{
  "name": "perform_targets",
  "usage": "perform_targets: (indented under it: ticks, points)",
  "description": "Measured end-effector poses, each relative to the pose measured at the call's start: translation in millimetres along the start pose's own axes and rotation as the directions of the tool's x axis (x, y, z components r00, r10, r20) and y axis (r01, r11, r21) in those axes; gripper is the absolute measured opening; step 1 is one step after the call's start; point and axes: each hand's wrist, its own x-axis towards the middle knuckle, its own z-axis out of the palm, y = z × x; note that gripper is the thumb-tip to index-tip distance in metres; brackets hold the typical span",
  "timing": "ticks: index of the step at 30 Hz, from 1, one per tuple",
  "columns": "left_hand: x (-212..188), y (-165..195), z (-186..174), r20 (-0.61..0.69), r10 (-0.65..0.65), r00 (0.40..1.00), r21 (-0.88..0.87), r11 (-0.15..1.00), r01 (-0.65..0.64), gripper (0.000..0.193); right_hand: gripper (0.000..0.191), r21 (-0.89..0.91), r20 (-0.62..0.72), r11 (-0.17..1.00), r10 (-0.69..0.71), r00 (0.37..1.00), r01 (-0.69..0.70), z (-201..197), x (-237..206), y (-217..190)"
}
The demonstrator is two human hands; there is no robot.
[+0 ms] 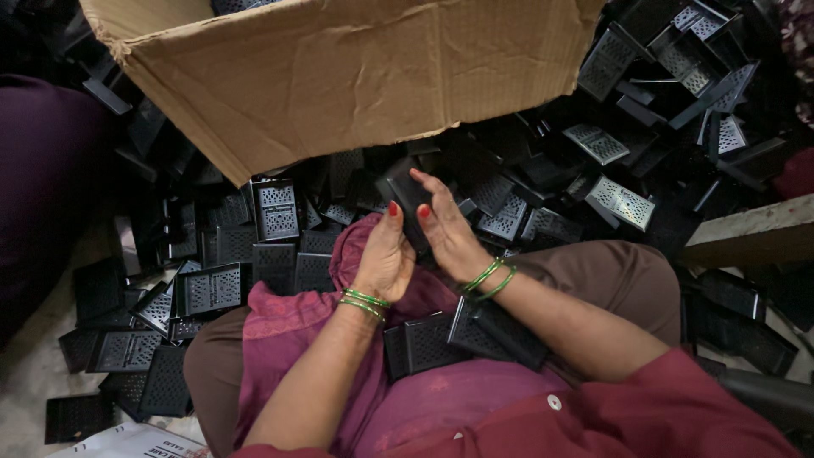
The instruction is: The person sits on the floor and repeatedly picks up small black plastic trays from a pile, inspects them, and places them into a cardboard box. The person handles the trays one at a time, turning them over and stacking them before depositing them into the box.
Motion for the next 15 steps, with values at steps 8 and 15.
perform_targets:
  ticks: [8, 15]
  points:
    - [-1.6, -6.1, 2.0, -0.100, 0.040, 0.994, 0.109, 0.994, -0.029, 0.041, 0.049, -0.281, -0.094, 0.894, 0.337, 0.937, -0.350, -32.4, 21.3, -8.0]
    - [4.8, -21.5, 4.9, -0.177, 0.573, 0.800, 0.843, 0.508, -0.177, 0.045, 0.036, -0.358, -0.105, 0.875, 0.310, 0.945, -0.326, 0.1, 0.6, -0.7]
